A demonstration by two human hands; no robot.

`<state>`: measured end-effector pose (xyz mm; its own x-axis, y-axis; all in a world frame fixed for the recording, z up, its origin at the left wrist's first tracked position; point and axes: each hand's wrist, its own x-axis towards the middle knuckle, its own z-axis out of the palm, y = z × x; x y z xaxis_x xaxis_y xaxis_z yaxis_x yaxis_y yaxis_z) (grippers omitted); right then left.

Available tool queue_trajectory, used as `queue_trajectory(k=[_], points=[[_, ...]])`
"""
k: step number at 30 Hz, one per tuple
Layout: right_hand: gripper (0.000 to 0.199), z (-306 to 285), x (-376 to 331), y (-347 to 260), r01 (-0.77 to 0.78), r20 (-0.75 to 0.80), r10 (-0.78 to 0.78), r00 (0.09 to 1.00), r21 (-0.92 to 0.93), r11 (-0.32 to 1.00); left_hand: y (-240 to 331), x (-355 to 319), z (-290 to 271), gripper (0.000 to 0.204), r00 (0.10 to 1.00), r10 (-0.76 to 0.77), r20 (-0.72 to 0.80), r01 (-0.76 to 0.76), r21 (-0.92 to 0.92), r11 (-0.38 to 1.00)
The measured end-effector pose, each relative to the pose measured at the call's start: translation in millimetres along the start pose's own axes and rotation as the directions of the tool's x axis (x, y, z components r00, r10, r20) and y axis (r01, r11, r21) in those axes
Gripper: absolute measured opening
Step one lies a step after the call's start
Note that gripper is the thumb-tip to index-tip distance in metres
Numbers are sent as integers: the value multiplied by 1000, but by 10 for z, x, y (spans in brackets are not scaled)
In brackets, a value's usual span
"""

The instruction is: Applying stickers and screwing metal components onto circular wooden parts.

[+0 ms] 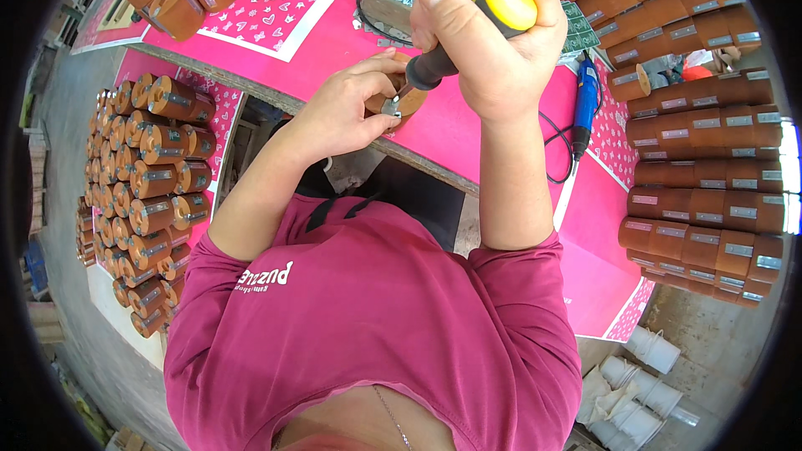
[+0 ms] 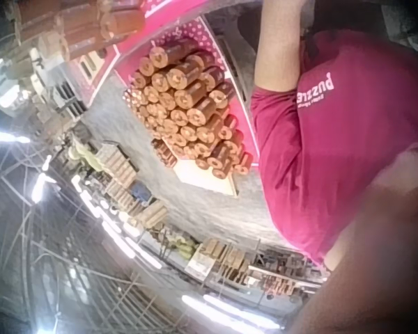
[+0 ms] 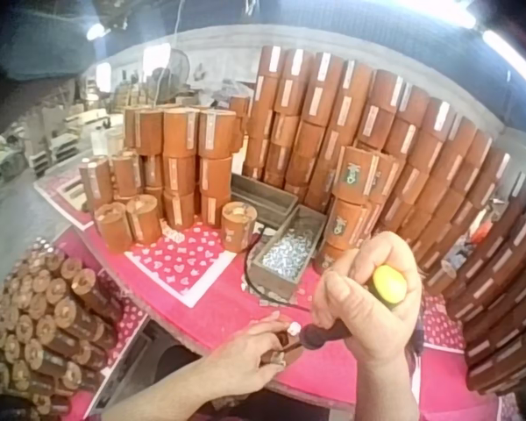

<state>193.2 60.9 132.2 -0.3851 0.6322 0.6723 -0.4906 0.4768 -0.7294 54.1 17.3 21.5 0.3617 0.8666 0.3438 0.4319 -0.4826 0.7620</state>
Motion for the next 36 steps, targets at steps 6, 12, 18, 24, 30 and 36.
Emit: queue_trajectory(k=[6,12,18,24,30,36], points=[[10,79,-42,-12,44,-55,-52,997,-127,991,42,10,24,23,997,-47,-62,46,-31,998],[14,-129,-131,-86,128,-213,-142,967,-80,989,9,22,0,25,1000,-2,-25,2,-14,1000],[9,-425,-271,-428,252,-237,-261,936,-69,965,72,13,124,24,993,11,-115,14,212,977],[8,-640,-498,-659,247,-161,-264,951,-116,962,96,22,-223,27,999,-48,-14,45,661,749],[7,-545,-556,-667,237,-238,-262,935,-129,963,6,43,-56,21,997,-49,-68,74,440,895],[5,-536,-585,-685,246,-213,-266,940,-114,963,-2,38,-227,22,988,-16,154,-36,328,944]])
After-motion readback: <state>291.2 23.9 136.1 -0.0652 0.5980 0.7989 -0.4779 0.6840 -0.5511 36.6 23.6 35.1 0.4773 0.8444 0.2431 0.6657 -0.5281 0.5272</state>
